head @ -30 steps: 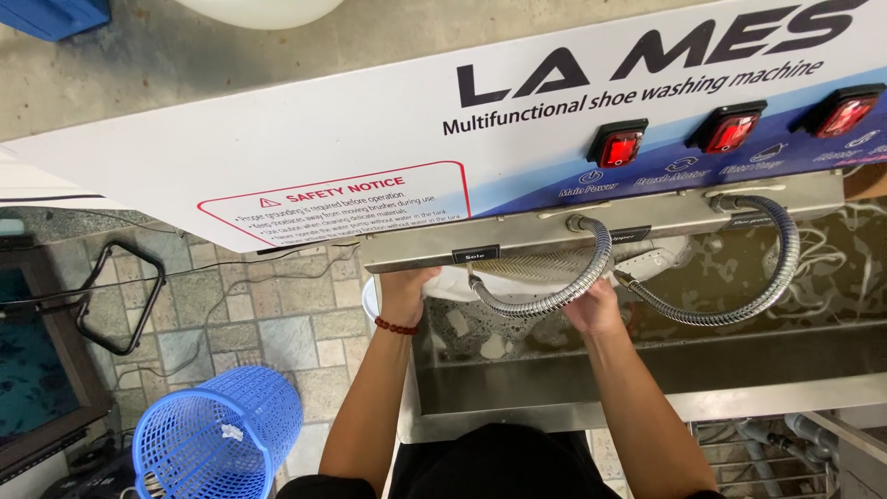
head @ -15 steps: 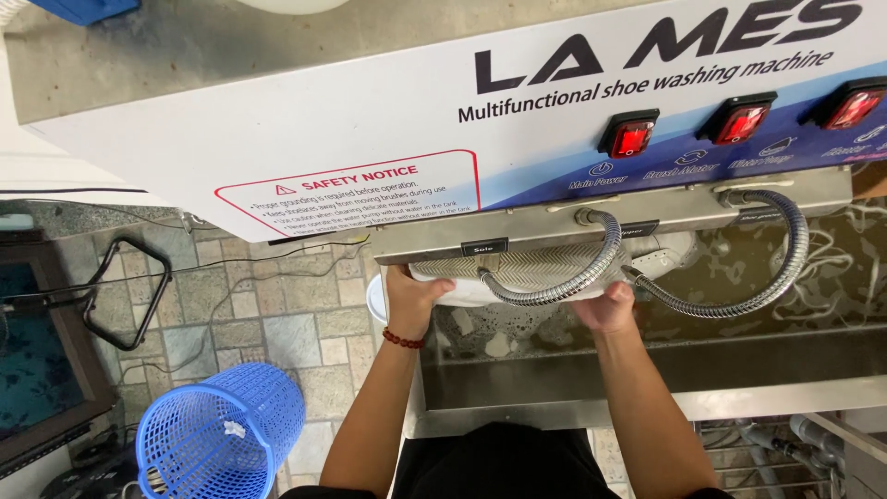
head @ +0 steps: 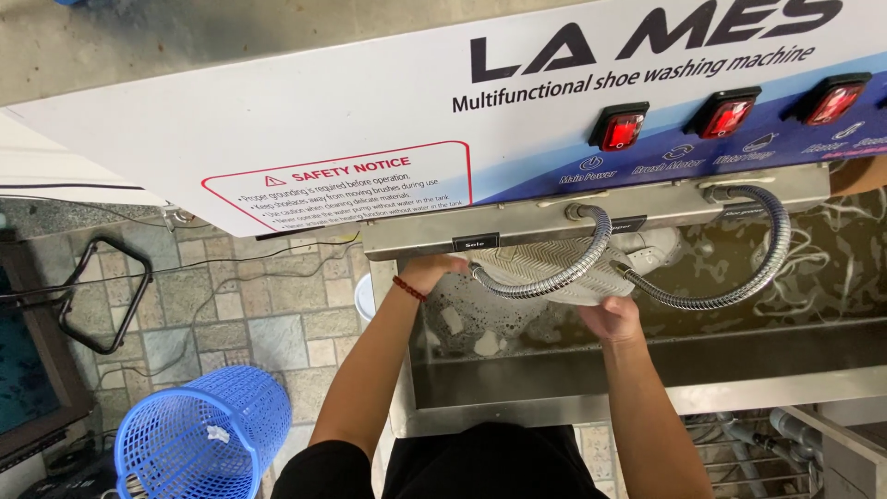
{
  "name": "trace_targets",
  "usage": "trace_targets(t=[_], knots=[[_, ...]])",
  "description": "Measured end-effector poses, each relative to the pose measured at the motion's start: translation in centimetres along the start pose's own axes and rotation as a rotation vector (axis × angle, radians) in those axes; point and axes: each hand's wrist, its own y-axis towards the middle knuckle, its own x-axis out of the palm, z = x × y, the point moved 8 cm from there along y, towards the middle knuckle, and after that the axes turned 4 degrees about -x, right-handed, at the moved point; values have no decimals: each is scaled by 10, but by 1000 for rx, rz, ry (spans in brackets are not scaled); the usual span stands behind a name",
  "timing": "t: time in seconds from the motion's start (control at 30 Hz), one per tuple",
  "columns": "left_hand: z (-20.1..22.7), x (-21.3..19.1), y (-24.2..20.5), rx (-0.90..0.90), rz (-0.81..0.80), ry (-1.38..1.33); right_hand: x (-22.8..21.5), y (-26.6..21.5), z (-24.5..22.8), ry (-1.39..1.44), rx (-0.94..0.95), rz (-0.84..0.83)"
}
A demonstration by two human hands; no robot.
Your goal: Clean the sole and exterior of a white sneaker using a specialized shoe-washing machine and a handheld brush.
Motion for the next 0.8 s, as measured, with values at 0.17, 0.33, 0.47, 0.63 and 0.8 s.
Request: trace_targets(t=[0.17,0.33,0.47,0.63,0.8], knots=[[117,-4,-47,356,292,-341,40,22,-9,-85,-20,-46],[109,5,-45,503,284,-196,14,15,-11,-32,-126,94],[131,26,-68,498,139,-315,27,8,-20,-38,-139,98],[166,23,-102,593,205,-356,47,12,-21,-29,-105,25],[186,19,-128,649,219,-443,53,14,-16,-29,-129,21]])
